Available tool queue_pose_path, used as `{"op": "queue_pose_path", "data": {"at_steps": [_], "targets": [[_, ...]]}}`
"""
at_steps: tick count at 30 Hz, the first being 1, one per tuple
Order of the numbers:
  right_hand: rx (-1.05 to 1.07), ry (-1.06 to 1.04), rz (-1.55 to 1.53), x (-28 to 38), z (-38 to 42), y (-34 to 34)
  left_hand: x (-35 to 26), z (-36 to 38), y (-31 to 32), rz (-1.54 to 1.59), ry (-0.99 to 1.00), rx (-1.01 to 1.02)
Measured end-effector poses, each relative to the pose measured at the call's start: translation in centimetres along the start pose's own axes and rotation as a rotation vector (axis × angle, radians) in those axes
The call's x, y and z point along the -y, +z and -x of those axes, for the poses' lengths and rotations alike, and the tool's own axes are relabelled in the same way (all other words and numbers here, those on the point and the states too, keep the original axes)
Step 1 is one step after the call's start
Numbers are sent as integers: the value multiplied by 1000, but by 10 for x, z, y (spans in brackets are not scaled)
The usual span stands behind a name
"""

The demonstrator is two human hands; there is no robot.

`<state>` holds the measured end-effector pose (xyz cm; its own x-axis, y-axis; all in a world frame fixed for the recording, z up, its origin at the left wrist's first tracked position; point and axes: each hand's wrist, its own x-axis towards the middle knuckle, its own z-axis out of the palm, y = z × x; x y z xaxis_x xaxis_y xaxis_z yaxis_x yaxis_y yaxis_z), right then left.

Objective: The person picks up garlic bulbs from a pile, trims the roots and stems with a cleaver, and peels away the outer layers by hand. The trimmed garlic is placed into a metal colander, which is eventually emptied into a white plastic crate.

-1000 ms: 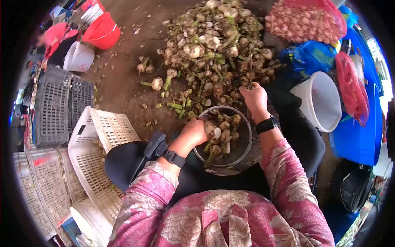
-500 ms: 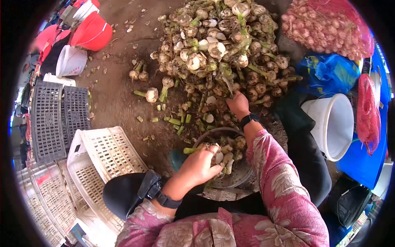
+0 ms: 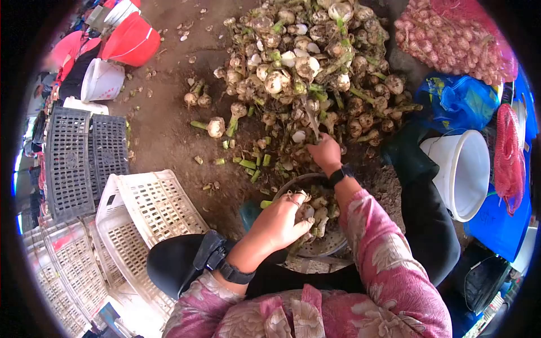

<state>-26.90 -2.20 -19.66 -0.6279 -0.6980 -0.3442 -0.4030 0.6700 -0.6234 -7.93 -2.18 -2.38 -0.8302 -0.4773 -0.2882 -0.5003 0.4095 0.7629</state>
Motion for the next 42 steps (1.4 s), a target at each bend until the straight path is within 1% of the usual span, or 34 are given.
{"op": "queue_pose_path", "data": {"at_steps": [2,3,4,5,6,7,9,10,11,13,14,15,17,18,19,21,22,23,25,26,28,29,30,31,32,33,34,35,36,37,38,39,41,42], "targets": [[-154,-7,-113,2,19,-17,-2,0,-3,1,-34,-13],[-232,-10,-168,4,26,-27,-4,-2,-6,25,-26,-68],[-259,70,-281,9,28,-35,-8,-3,-11,-25,-10,-172],[-307,-7,-409,34,43,-62,-12,-3,-15,-75,6,-272],[-269,-8,-720,52,49,-77,-13,-4,-18,-66,-26,-307],[-225,-16,-1030,69,55,-90,-16,-3,-23,-76,-3,-326],[-50,4,-1233,103,83,-121,-20,-4,-29,-21,238,-559],[150,13,-1413,107,89,-122,-31,3,-31,-1,294,-648],[295,116,-1379,129,118,-142,-32,6,-34,42,389,-632],[368,109,-1499,137,149,-132,-32,8,-40,123,579,-587],[410,173,-1533,136,159,-129,-34,18,-45,185,397,-389],[449,209,-1563,138,169,-130,-38,24,-45,175,450,-441],[406,149,-1520,135,182,-127,-47,35,-45,149,555,-546],[329,69,-1321,125,182,-120,-52,43,-43,496,462,-417],[252,-11,-1124,116,181,-116,-57,50,-42,828,316,-388],[9,-24,-558,109,190,-136,-64,64,-55,1027,401,-432],[-203,-184,-340,94,189,-139,-54,63,-58,1065,433,-355],[-415,-339,-113,96,195,-143,-55,65,-64,956,443,-362],[-377,-486,32,98,215,-152,-59,70,-66,752,442,-352],[-364,-551,105,105,228,-159,-60,72,-62,812,388,-327],[-310,-685,174,114,248,-161,-39,66,-49,688,479,-327],[-294,-735,191,118,254,-162,-38,65,-47,811,458,-287],[-355,-820,207,119,257,-160,-40,63,-46,1226,370,-86],[-339,-858,199,118,256,-158,-41,55,-47,1721,206,182],[-324,-872,205,120,258,-158,-45,54,-48,1915,110,291],[-307,-888,210,121,260,-159,-52,61,-46,1492,347,104],[-278,-883,204,119,260,-157,-59,68,-45,804,457,-215],[-300,-875,179,116,256,-155,-66,75,-44,363,450,-511],[-320,-866,155,113,248,-153,-56,72,-38,356,582,-533],[-343,-854,129,108,240,-150,-53,72,-38,390,582,-501],[-301,-820,96,98,228,-146,-50,71,-37,424,581,-470],[-278,-748,75,95,227,-142,-54,73,-41,493,492,-396],[-129,-205,97,77,196,-141,-67,80,-51,616,345,-249],[-204,-162,60,49,189,-136,-81,86,-48,942,432,-234]]}}
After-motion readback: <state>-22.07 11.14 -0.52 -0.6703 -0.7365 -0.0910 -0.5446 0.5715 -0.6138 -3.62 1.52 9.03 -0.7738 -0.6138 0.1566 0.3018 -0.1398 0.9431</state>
